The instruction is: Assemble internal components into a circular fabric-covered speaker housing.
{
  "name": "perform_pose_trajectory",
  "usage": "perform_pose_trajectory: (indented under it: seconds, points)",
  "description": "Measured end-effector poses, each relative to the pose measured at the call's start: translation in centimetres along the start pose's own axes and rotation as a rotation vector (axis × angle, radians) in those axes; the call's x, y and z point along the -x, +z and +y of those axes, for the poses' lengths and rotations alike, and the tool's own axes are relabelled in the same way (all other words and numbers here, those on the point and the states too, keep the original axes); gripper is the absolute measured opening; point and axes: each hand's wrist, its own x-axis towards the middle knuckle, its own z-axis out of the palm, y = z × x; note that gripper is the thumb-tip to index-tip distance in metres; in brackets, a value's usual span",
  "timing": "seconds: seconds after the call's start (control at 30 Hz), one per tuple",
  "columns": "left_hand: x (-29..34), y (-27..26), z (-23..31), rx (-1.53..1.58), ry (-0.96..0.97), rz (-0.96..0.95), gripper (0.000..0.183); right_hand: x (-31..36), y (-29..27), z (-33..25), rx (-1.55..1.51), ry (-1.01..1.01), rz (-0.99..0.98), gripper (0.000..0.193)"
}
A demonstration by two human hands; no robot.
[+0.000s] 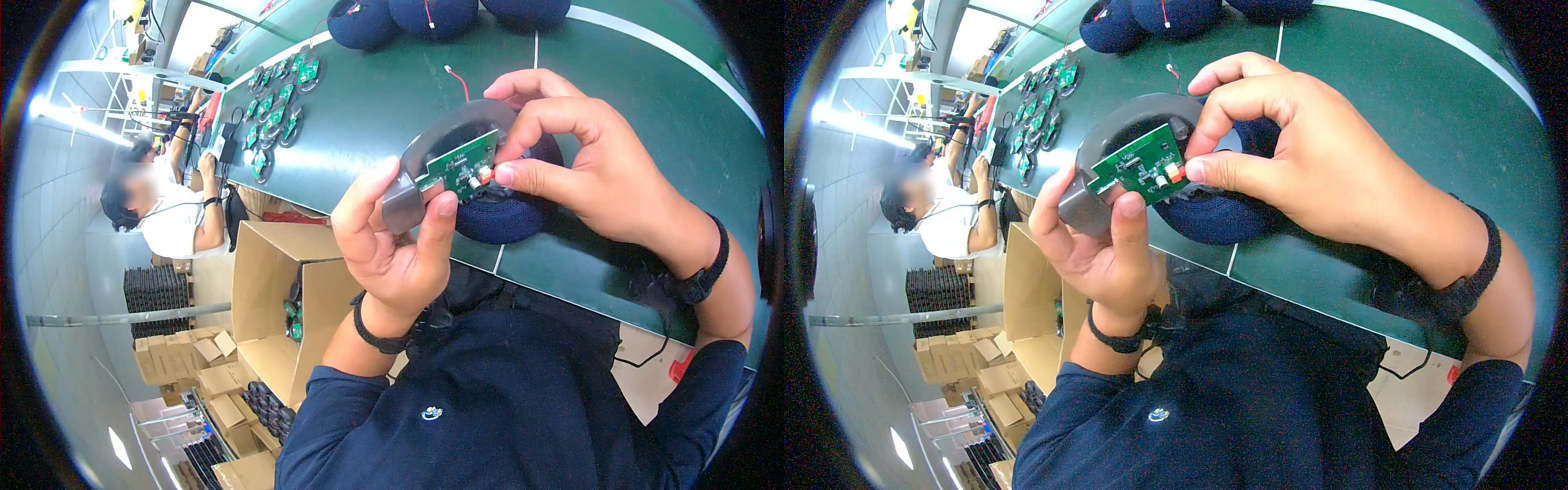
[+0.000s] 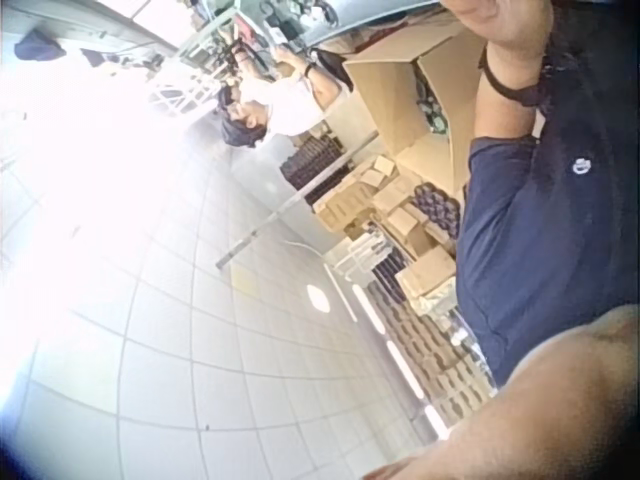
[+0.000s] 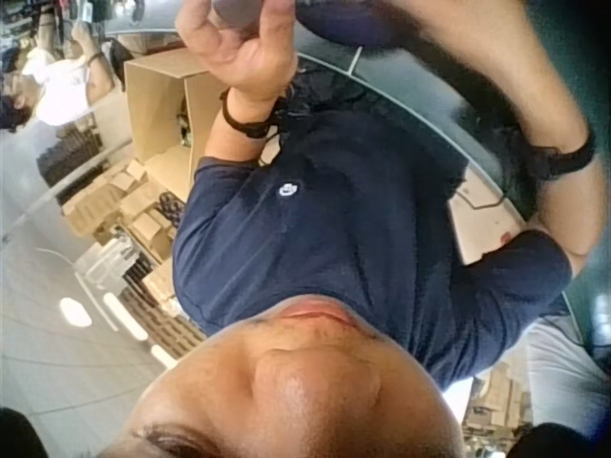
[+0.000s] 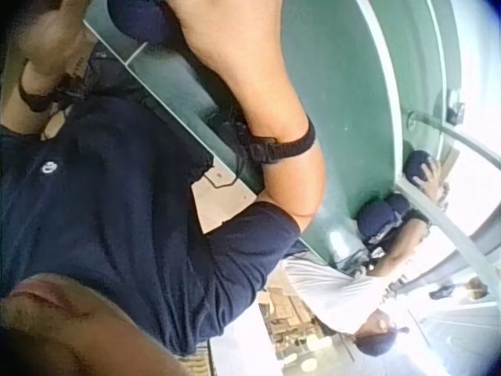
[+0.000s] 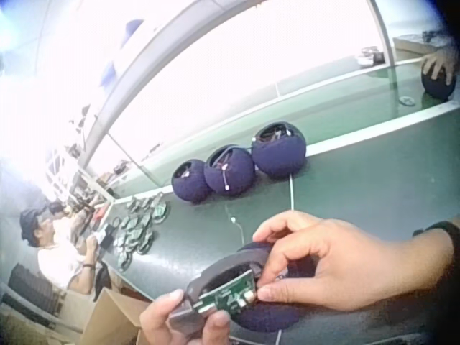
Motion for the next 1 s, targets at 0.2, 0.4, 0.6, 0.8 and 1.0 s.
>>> perform_pose_trajectory:
  seconds: [0.2, 0.4, 0.6, 0.8, 1.0]
  points:
    - [0.5, 1.0, 0.3, 0.068, -0.090, 0.094, 0.065, 0.1, 0.2, 0.3, -0.044, 0.018, -0.004, 0.015]
    - [1.9, 0.3, -0.6, -0.032, 0.087, 0.127, 0.062, -1.6, -1.8, 0.7, -0.030, -0.085, -0.120, 0.014]
    - [4.0, 1.1, -1.3, 0.170, 0.225, 0.040, 0.059, -2.1, -1.9, 1.6, 0.198, 0.185, -0.150, 0.044]
    - [2.6, 1.3, -1.0, 0.246, -0.164, 0.095, 0.054, -1.8, -2.6, 1.8, 0.304, 0.343, -0.131, 0.046]
    - [-2.1, 2.1, -4.2, 0.545, -0.321, 0.135, 0.039, -2.7, -2.1, 4.1, -0.248, 0.237, -0.004, 0.042]
